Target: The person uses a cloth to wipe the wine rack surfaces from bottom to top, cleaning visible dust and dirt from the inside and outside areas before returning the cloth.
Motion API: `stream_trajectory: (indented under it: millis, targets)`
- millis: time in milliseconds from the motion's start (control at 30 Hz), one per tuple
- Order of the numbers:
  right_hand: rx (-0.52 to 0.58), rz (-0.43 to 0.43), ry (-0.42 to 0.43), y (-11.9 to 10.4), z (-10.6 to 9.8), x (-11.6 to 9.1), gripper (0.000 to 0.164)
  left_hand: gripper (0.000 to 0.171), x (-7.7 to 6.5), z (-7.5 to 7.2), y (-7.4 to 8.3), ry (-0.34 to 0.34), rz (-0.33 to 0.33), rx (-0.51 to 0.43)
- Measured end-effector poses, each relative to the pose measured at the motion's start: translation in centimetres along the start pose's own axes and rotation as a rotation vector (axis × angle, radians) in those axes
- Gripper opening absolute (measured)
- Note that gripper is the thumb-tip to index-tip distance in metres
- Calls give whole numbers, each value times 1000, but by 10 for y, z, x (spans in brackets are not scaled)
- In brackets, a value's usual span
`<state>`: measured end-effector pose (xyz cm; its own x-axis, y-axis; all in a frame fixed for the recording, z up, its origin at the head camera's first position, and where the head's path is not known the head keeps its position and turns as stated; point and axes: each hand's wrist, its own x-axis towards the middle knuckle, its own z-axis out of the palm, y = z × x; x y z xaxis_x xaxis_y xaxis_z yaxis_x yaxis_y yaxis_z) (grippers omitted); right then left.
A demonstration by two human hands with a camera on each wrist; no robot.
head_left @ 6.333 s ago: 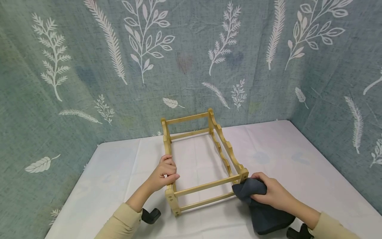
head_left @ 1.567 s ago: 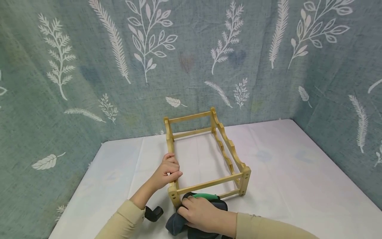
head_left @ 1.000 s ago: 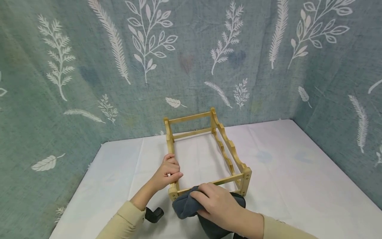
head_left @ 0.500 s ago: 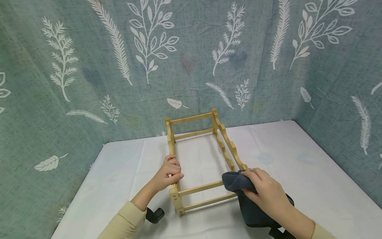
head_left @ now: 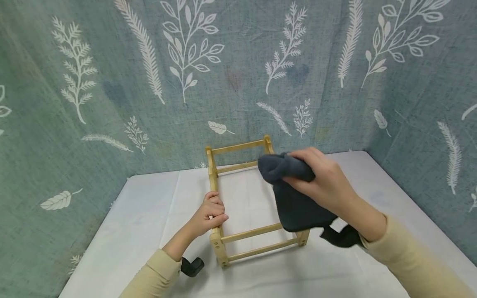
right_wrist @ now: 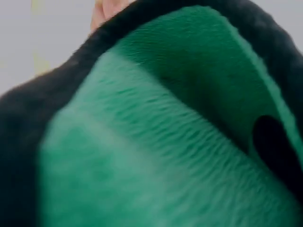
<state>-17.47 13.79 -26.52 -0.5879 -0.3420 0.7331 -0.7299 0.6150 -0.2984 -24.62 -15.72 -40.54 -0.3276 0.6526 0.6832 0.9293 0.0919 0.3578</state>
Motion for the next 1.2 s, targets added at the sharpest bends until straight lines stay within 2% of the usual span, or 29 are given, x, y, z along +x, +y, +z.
stream_trajectory:
  millis: [100, 233, 367, 500, 600, 700, 800, 900, 1000, 1200]
  targets:
    - [18, 79, -121, 8, 24, 42, 41, 39, -1, -2, 1, -3, -2, 8]
    - [28, 272, -387, 31, 75, 77, 44, 39, -1, -2, 1, -4, 7, 10]
    - [-18, 371, -607, 59, 128, 87, 41, 39, 0, -2, 2, -7, -3, 17]
    - [-50, 411, -731, 74, 171, 88, 43, 37, 0, -2, 2, 0, -5, 7]
    - [-20, 445, -745, 80, 198, 87, 45, 36, -2, -2, 2, 10, -2, -2]
    - [8, 479, -721, 85, 221, 84, 43, 37, 0, -5, 10, 11, -5, -11]
    - [32, 511, -690, 92, 235, 77, 44, 38, 0, -3, 12, 13, 0, -21]
    - [48, 530, -669, 101, 241, 70, 52, 39, -3, 1, 8, 3, 12, -22]
    - [63, 508, -631, 107, 241, 67, 58, 40, -4, 3, 10, -8, 21, -17]
    - [83, 432, -639, 109, 240, 66, 53, 41, -7, 1, 17, -16, 23, -6]
